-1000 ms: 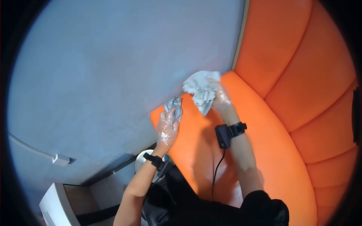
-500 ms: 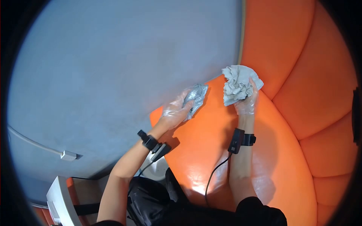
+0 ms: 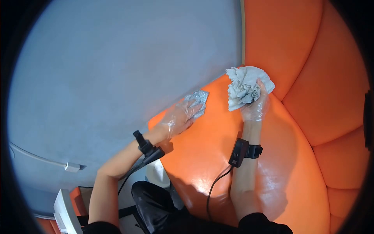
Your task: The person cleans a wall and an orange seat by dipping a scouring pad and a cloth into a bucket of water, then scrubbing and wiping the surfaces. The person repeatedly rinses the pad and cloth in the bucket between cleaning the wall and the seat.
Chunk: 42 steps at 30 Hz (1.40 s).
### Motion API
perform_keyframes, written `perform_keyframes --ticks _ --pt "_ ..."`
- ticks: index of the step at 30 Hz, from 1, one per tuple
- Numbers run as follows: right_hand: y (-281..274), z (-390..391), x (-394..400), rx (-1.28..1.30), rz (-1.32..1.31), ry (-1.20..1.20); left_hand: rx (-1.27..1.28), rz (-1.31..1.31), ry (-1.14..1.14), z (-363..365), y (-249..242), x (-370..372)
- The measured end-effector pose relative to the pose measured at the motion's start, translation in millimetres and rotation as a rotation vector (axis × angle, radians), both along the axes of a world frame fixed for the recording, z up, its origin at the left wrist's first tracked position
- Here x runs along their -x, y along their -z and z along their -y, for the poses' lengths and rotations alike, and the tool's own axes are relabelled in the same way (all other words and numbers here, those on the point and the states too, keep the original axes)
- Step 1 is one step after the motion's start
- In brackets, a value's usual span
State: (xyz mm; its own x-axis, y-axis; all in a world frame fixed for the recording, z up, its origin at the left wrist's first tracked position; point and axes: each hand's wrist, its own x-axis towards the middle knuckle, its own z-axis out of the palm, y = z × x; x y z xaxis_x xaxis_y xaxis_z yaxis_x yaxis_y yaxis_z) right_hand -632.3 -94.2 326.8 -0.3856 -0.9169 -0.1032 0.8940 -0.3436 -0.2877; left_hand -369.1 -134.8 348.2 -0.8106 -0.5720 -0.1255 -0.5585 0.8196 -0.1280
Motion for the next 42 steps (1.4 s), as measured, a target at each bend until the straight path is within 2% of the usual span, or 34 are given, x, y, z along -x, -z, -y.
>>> perform_keyframes --ticks 1,6,7,9,11,12,13,15,16,19,24,26,27,28,29,31,33,35,37,38,40,42 --pt "0 0 0 0.011 -0.017 0.003 0.0 0.001 -0.002 5 0 3" --pt "-6 0 -1 0.025 -0.005 0.043 -0.831 -0.758 -0.632 28 -17 37" --pt "-3 2 -1 0.045 -0.012 0.039 -0.837 -0.753 -0.636 38 -25 41" --pt "3 3 -1 0.059 -0.014 0.034 0.647 -0.006 0.4 63 -51 49" --pt "-1 1 1 0.01 -0.067 0.034 0.742 -0.049 0.366 87 -65 62" --pt "-4 -1 -1 0.004 -0.072 0.034 0.71 -0.01 0.262 98 -59 63" --pt "-10 -5 -4 0.013 -0.093 0.054 0.706 -0.015 0.26 103 -46 59" --pt "-16 -4 -8 0.004 -0.109 0.076 0.531 -0.113 0.309 114 -16 47" --pt "-16 -3 -9 -0.046 -0.075 0.1 0.447 -0.018 0.319 118 -4 40" --pt "-27 -4 -11 -0.096 -0.016 0.144 0.413 0.018 0.299 122 7 46" --pt "-13 0 -6 0.016 0.088 0.142 0.402 -0.003 0.323 139 20 117" --pt "-7 2 -4 0.02 0.063 0.14 0.212 0.024 0.172 138 13 151" --pt "-13 1 -4 0.025 0.057 0.146 0.476 0.176 0.365 152 21 161" --pt "-21 -2 -7 -0.036 0.064 0.173 0.481 0.171 0.372 162 29 163" --pt "-26 -3 -9 -0.1 0.073 0.197 0.382 0.075 0.299 163 29 163" --pt "-19 -2 -8 -0.093 0.063 0.212 0.284 -0.016 0.226 161 30 154" --pt "-18 -1 -7 -0.085 0.049 0.222 0.498 0.13 0.366 155 24 125" --pt "-19 -2 -6 -0.051 0.054 0.191 0.414 0.066 0.372 141 18 81" --pt "-14 0 -5 -0.035 0.048 0.193 0.584 0.198 0.463 109 -7 45" --pt "-11 -1 -5 -0.022 0.042 0.193 0.584 0.207 0.467 106 -9 33" --pt "-15 -1 -7 -0.048 0.055 0.21 0.392 0.148 0.366 105 -13 17" --pt "-20 -2 -7 -0.071 0.056 0.217 0.333 0.049 0.299 116 -2 30"
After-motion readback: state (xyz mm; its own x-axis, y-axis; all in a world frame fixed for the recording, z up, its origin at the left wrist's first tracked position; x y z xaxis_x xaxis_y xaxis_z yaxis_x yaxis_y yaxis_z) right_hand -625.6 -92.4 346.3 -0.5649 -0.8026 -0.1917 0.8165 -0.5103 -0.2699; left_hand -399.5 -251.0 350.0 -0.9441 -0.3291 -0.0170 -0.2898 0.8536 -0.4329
